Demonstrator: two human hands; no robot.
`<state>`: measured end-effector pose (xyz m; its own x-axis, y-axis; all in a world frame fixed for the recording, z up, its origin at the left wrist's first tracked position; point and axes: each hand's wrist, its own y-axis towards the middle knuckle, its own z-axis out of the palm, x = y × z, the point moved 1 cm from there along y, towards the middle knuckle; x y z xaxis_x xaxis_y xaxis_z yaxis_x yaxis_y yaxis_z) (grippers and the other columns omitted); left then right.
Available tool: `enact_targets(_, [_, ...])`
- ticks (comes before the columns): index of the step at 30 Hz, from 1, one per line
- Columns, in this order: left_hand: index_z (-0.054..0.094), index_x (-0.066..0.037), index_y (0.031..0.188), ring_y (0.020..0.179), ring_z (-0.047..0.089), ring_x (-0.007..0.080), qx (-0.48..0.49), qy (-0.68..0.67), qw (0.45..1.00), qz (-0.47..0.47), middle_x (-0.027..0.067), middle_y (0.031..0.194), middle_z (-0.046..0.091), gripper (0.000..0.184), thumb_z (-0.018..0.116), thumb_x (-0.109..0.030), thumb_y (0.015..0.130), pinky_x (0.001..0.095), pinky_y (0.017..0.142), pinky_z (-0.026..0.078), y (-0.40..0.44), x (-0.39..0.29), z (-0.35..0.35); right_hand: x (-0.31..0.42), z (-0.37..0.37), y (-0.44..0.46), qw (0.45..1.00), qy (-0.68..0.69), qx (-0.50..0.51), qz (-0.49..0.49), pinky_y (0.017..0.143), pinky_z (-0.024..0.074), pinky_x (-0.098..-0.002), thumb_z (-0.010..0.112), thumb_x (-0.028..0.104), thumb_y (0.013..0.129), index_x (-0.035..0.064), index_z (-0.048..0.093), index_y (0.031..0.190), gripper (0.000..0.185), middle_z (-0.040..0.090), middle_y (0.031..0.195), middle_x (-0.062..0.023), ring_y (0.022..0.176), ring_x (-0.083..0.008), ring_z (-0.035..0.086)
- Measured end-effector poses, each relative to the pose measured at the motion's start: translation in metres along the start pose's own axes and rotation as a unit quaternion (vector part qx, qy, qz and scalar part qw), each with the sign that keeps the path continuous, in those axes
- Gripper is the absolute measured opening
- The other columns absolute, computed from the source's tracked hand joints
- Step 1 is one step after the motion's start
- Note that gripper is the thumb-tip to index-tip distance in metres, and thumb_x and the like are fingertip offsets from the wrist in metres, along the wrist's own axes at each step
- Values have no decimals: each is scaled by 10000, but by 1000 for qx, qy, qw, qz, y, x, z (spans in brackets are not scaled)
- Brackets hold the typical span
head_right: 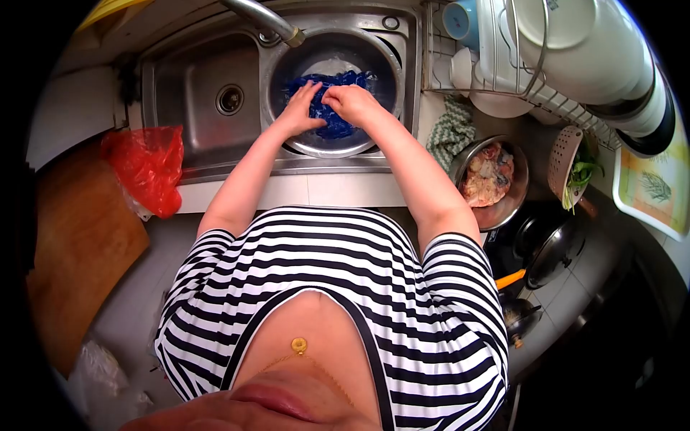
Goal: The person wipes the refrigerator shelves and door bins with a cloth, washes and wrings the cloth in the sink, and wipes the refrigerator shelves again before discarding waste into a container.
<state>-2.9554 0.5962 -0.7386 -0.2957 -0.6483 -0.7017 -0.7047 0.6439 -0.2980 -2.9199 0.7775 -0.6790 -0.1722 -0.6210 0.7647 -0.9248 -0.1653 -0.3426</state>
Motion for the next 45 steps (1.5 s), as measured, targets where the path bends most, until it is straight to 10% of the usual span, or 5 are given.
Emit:
enact_targets(12, [596,-67,1089,902,571,244,-91,-139,983,-75,144,1141,549,346,646,-173,764,312,797,465,-19,6,-26,-53,74,-2,920,-280,230,149,942,374,-455,580,364,796,247,616,1118,344,602,1146,-48,1051,-260,570])
enact_targets(20, [340,-120,1357,1323,254,302,-1,-157,974,161,139,1407,320,977,840,-302,538,386,1086,210,-27,-47,-33,83,-25,-37,994,52,8,-97,713,487,-293,537,206,886,108,618,1003,173,646,863,-106,753,-224,622])
enact_targets(33, [482,-58,1230,1082,516,159,-113,-480,867,69,77,1162,553,600,646,69,667,279,915,417,-2,-76,-37,52,-60,-75,923,329,-183,-79,970,343,-280,487,283,934,61,492,1251,387,514,1248,-33,1151,-136,457])
enact_targets(39, [482,-38,1089,1012,550,319,-168,-231,946,156,184,1067,545,445,578,-95,659,354,889,432,-22,-102,12,-6,20,-34,555,799,9,229,808,505,-430,359,629,861,63,531,1049,620,599,983,-131,880,-283,608])
enact_targets(45, [416,-22,1210,1034,493,197,-137,-411,894,117,119,1128,483,551,486,-30,663,306,928,370,-69,-121,12,-46,57,-30,522,814,52,250,771,517,-403,561,415,844,41,554,1001,406,617,916,-127,834,-255,618])
